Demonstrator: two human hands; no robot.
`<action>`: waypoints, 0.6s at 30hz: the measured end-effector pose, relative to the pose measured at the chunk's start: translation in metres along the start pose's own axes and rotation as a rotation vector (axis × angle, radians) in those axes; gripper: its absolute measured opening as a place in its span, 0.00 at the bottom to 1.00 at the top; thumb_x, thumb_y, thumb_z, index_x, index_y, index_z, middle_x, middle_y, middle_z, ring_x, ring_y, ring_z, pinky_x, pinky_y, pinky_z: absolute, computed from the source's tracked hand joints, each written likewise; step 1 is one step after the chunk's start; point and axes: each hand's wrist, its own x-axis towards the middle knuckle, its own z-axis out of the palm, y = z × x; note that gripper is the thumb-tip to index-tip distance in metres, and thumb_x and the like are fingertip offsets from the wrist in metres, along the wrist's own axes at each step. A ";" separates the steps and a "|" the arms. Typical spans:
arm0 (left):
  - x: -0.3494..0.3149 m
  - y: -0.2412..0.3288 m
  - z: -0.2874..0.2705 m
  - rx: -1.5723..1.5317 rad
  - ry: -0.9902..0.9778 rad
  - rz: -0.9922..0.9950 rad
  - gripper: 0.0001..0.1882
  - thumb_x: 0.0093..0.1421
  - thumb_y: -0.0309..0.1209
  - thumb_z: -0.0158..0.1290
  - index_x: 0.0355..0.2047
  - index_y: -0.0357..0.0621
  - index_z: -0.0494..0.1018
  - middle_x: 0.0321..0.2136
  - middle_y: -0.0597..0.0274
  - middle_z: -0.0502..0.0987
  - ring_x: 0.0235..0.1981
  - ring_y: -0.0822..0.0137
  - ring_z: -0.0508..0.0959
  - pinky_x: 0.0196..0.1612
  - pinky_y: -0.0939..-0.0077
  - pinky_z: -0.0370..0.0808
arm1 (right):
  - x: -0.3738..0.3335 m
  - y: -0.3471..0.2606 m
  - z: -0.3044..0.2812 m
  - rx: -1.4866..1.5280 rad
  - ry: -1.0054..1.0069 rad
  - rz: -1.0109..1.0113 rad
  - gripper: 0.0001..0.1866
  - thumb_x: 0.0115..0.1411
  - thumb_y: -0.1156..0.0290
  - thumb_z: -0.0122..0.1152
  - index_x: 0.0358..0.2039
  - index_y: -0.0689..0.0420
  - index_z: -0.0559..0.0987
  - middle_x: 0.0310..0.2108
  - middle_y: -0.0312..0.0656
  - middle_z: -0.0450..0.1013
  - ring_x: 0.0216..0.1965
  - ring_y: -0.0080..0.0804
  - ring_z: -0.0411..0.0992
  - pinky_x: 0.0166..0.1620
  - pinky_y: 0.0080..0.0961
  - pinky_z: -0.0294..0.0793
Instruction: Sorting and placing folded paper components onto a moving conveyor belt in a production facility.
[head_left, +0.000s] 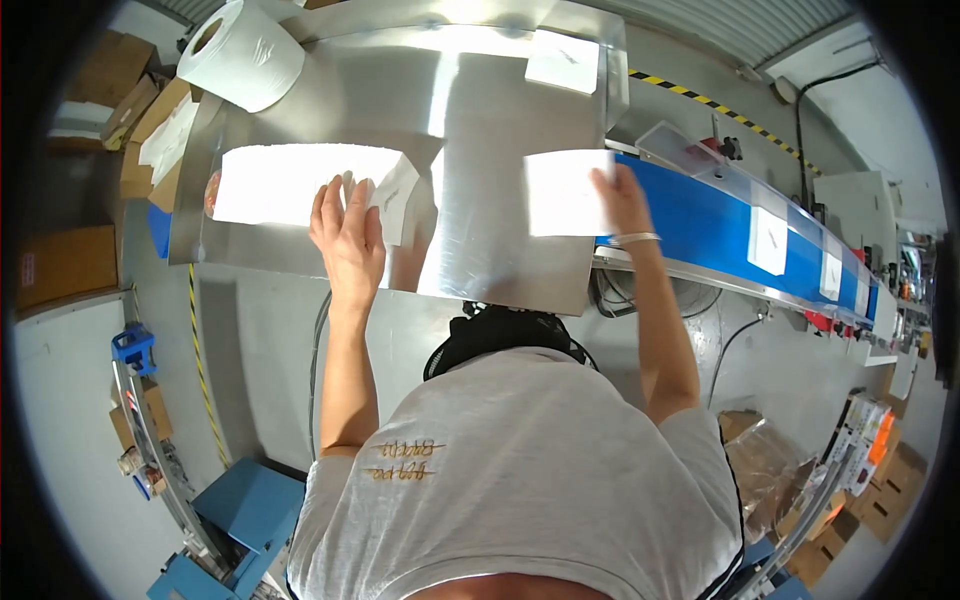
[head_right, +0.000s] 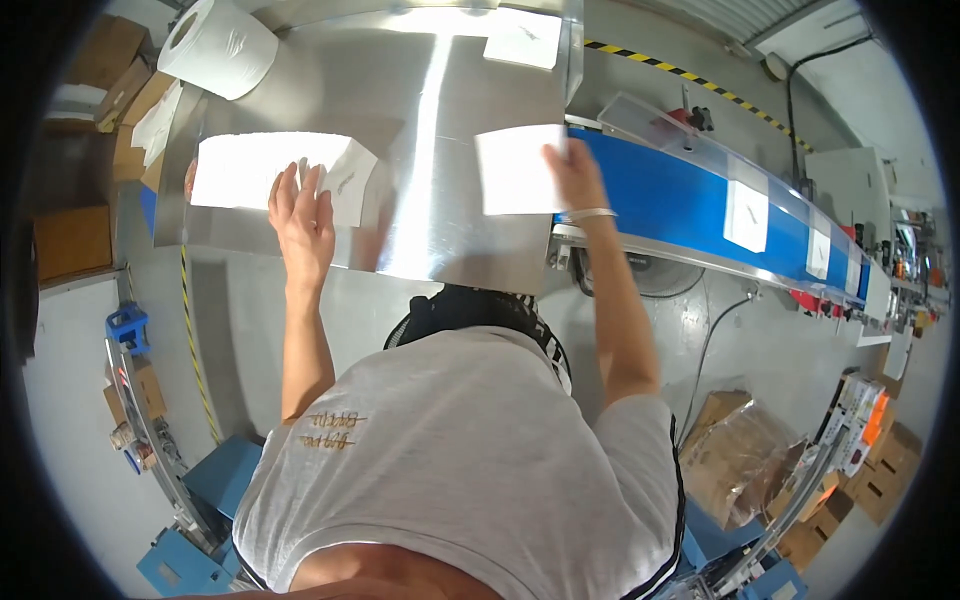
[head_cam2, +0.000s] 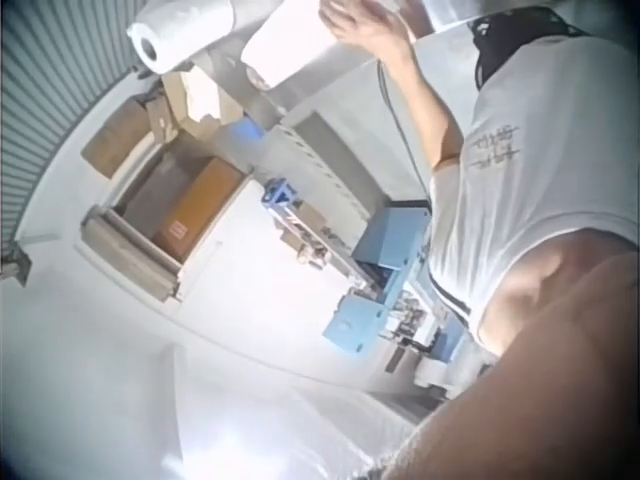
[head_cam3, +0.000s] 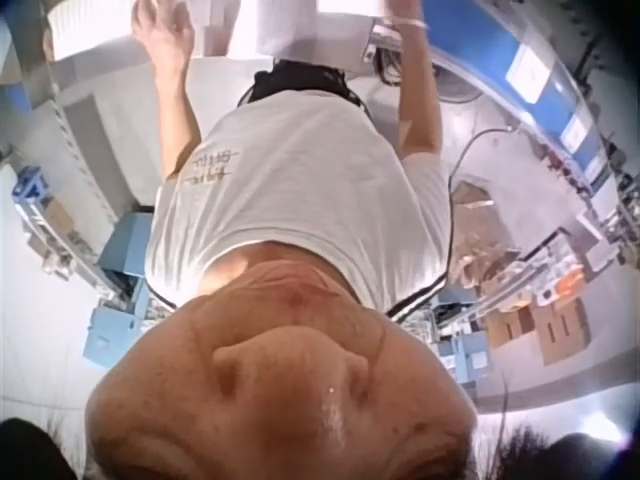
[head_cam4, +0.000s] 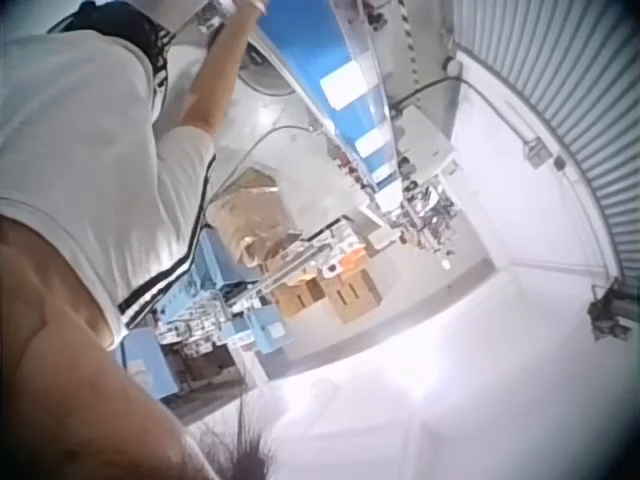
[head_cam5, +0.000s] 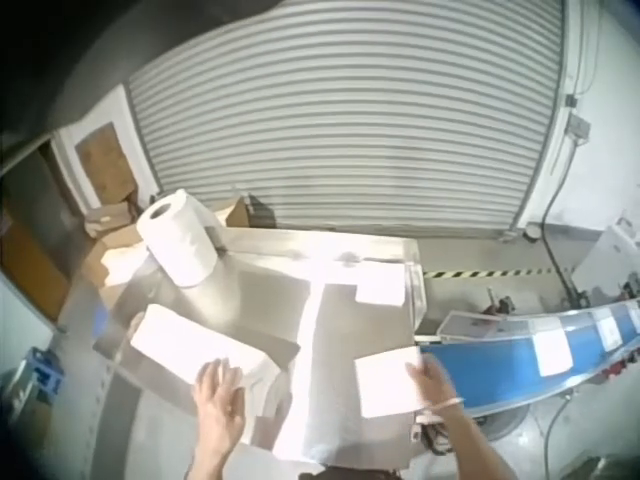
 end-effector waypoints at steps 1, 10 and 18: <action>-0.001 0.001 -0.001 -0.006 0.012 0.006 0.18 0.53 0.22 0.50 0.46 0.44 0.71 0.52 0.50 0.63 0.56 0.49 0.60 0.56 0.55 0.57 | 0.005 0.029 -0.031 -0.390 0.093 -0.141 0.19 0.56 0.54 0.56 0.30 0.61 0.71 0.21 0.38 0.66 0.24 0.26 0.60 0.29 0.26 0.64; -0.005 0.003 0.000 -0.129 0.032 -0.010 0.18 0.46 0.20 0.53 0.40 0.49 0.75 0.53 0.51 0.62 0.58 0.45 0.55 0.57 0.52 0.52 | 0.006 -0.022 -0.030 -0.776 0.147 -0.455 0.25 0.47 0.63 0.65 0.45 0.59 0.71 0.44 0.50 0.70 0.44 0.47 0.68 0.47 0.36 0.68; 0.005 0.004 -0.004 -0.132 0.018 0.019 0.12 0.47 0.27 0.58 0.34 0.51 0.77 0.55 0.51 0.59 0.59 0.45 0.52 0.57 0.52 0.50 | 0.022 -0.077 0.158 -0.220 -0.446 -0.876 0.24 0.50 0.68 0.63 0.49 0.52 0.70 0.49 0.43 0.64 0.46 0.36 0.68 0.46 0.29 0.69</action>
